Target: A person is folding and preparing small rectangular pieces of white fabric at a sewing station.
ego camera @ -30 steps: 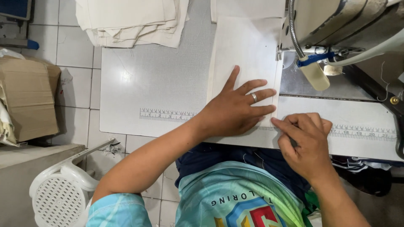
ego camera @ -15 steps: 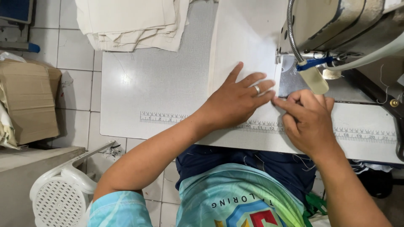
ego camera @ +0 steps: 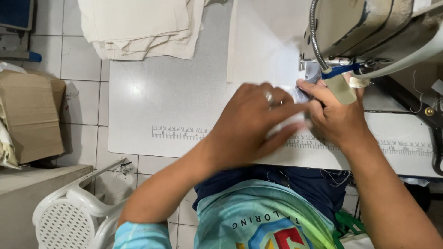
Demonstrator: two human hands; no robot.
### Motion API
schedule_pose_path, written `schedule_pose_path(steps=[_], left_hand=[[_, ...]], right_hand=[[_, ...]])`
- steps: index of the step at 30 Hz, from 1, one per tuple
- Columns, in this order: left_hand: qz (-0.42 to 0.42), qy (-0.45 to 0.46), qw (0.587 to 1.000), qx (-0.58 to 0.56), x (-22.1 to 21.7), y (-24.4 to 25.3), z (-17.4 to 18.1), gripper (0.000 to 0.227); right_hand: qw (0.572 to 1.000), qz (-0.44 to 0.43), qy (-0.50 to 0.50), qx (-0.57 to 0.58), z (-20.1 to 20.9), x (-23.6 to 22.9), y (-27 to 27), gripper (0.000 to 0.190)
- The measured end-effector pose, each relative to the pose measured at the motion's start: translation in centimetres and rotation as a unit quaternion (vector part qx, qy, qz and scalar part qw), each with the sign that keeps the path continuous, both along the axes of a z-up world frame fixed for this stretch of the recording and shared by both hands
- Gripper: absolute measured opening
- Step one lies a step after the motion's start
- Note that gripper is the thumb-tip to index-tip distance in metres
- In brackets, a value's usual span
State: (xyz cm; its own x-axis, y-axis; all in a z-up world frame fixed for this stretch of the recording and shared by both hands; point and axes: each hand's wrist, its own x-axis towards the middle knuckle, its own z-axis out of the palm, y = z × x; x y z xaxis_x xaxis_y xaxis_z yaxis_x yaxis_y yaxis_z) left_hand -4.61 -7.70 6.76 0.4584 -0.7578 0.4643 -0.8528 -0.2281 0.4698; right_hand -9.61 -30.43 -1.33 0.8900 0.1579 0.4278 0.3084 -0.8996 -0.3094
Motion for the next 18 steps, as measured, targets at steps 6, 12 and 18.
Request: schedule_pose_path(steps=[6,12,18], left_hand=[[-0.091,0.083,0.984,-0.132,-1.4,-23.8,-15.4,0.025],[-0.172,0.111,0.963,-0.172,-2.9,-23.1,-13.0,0.03],[-0.268,0.131,0.935,-0.194,-2.1,-19.1,-9.2,0.036]], right_hand=[[0.999,0.007,-0.026,0.024,0.1,0.7,0.4,0.042],[0.996,-0.017,-0.085,-0.025,-1.2,0.9,-0.1,0.04],[0.992,-0.078,-0.083,-0.061,-2.7,0.5,-0.2,0.044]])
